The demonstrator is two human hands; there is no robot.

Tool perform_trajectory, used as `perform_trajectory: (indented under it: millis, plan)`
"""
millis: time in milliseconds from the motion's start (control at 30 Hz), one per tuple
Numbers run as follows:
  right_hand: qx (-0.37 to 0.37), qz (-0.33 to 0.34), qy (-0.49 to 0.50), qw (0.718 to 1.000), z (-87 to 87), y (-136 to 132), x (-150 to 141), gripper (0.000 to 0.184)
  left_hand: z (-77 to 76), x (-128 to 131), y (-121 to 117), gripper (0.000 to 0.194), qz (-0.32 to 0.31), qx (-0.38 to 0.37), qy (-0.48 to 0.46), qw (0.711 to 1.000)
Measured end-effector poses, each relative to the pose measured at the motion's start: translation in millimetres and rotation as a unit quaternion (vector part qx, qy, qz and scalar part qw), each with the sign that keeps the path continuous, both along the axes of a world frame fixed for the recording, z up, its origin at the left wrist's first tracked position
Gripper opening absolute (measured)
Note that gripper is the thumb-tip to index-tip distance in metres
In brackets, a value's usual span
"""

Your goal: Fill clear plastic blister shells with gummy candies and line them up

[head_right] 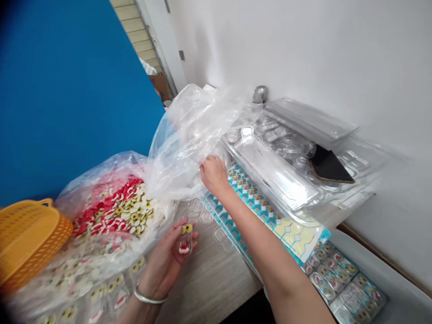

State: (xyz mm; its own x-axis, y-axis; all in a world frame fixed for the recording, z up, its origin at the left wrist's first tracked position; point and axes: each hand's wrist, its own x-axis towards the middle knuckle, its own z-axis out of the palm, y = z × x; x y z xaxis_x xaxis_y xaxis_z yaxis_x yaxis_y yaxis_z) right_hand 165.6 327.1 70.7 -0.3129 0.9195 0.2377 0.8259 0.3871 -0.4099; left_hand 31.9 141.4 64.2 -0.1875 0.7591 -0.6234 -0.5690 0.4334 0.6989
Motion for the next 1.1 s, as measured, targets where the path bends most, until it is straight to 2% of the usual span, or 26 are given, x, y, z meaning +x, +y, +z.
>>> perform_trajectory:
  millis: [67,133,233,300,400,533,633,767,933,1000,1100]
  plan:
    - [0.074,0.049,0.115,0.989,-5.6,-48.0,10.6,0.029,0.4,-1.0,-1.0,0.027,-0.008,0.011,-0.038,0.999]
    - [0.099,0.138,0.197,0.965,-17.7,-96.2,20.7,0.030,-0.8,-0.6,-2.9,0.031,-0.030,0.020,-0.085,0.996]
    - [0.102,0.224,0.228,0.942,-36.6,-150.8,31.7,0.034,-3.5,1.9,-8.9,0.041,-0.067,0.040,-0.149,0.986]
    - [0.085,0.257,0.232,0.935,-43.9,-170.9,36.6,0.038,-4.4,3.1,-14.9,0.047,-0.076,0.036,-0.165,0.983]
    - [0.051,0.285,0.241,0.926,-47.0,-182.5,42.8,0.040,-4.5,2.5,-25.1,0.049,-0.079,0.021,-0.162,0.983]
    - [0.023,0.298,0.239,0.924,-47.3,-185.7,48.3,0.039,-3.6,-1.4,-37.3,0.033,-0.117,0.039,-0.134,0.983]
    - [-0.025,0.281,0.267,0.922,-47.5,-188.4,48.5,0.040,-3.9,-4.1,-44.0,0.027,-0.151,0.053,-0.104,0.982]
    - [-0.143,0.215,0.329,0.908,-46.2,-193.9,42.6,0.041,-7.1,-5.3,-50.8,0.033,-0.132,0.049,-0.076,0.987]
    - [-0.249,0.031,0.431,0.867,-48.7,-199.5,27.4,0.040,-10.9,-3.7,-55.4,0.043,-0.097,0.055,-0.047,0.993]
    - [-0.279,0.000,0.447,0.850,-49.9,-200.1,22.6,0.038,-12.4,-3.2,-55.5,0.042,-0.083,0.058,-0.051,0.994]
    - [-0.328,-0.009,0.479,0.814,-51.2,-196.1,21.3,0.035,-14.9,-3.3,-53.5,0.036,-0.067,0.053,-0.073,0.994]
